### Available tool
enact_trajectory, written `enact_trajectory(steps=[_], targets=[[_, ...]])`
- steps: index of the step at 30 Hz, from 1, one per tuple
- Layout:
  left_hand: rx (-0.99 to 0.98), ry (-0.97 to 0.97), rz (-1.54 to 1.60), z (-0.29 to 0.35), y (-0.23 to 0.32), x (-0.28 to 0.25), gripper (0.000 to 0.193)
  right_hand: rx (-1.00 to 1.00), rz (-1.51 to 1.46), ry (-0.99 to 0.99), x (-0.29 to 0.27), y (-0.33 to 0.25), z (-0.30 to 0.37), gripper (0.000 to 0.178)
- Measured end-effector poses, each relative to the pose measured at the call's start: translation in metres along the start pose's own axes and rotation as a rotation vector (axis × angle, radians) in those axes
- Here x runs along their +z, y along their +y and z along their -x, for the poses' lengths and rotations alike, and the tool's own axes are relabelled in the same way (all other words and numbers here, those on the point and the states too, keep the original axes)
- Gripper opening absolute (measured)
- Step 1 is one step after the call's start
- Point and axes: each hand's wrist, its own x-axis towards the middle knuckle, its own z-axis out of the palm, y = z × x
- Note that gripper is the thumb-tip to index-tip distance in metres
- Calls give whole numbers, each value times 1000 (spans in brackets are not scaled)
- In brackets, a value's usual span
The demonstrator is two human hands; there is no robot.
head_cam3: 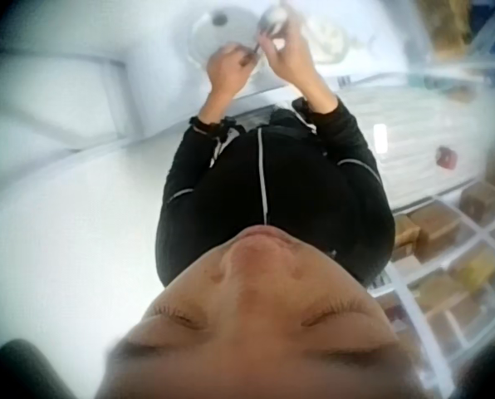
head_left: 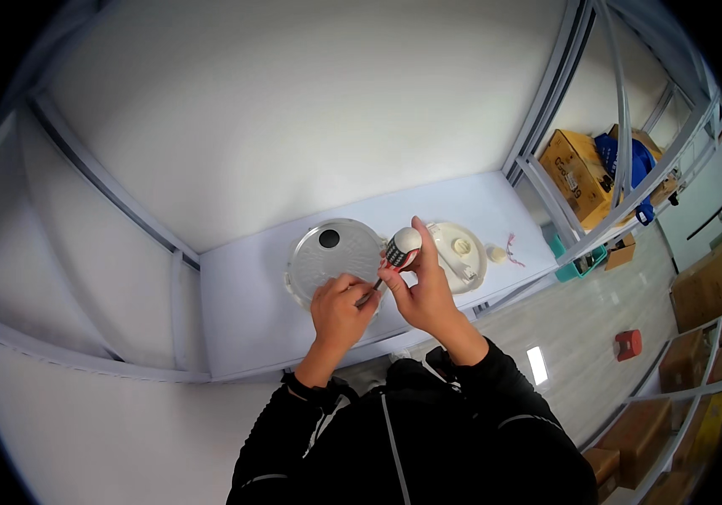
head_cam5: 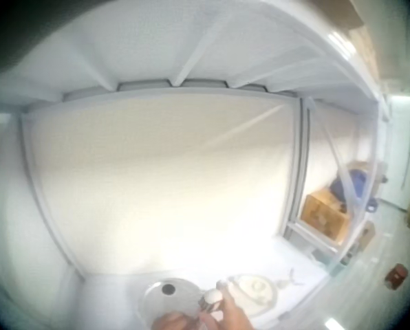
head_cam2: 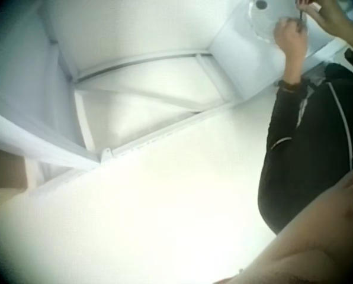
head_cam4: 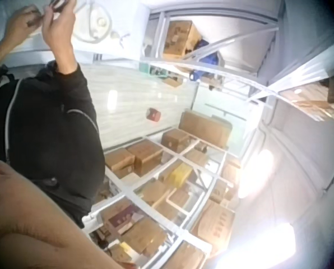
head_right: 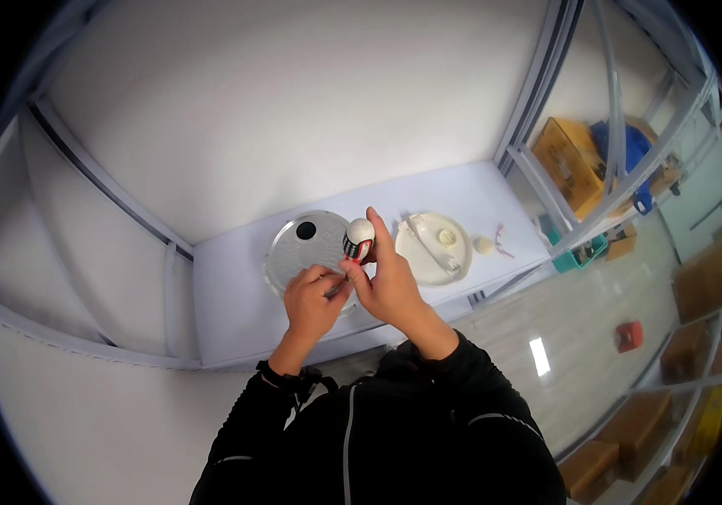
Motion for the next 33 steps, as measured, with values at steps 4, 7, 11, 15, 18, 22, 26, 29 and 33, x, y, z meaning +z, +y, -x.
enact_trajectory(steps=[4, 7, 11, 15, 18, 22, 26, 29, 33], targets=[[4, 13, 6, 1, -2, 2, 12, -35, 56, -31, 1, -5, -4, 86], [-7, 5, 6, 1, -2, 0, 11, -25, 99, -71, -2, -7, -5, 88], [-6, 16, 1, 2, -3, 3, 11, 20, 82, -58, -2, -5, -3, 88], [4, 21, 4, 2, -4, 4, 11, 20, 51, -34, -1, -1, -2, 88], [5, 21, -2, 2, -4, 3, 10, 16, 74, -40, 0, -7, -4, 87], [10, 23, -13, 2, -2, 3, 9, -7, 111, -68, -1, -11, -6, 83], [15, 35, -2, 3, -4, 3, 10, -142, 225, -54, -4, -25, -16, 80], [14, 27, 7, 4, -5, 2, 10, -107, 133, -87, -4, -21, -16, 79], [15, 14, 30, 3, -5, 2, 11, -93, 19, -108, -5, -19, -15, 81]])
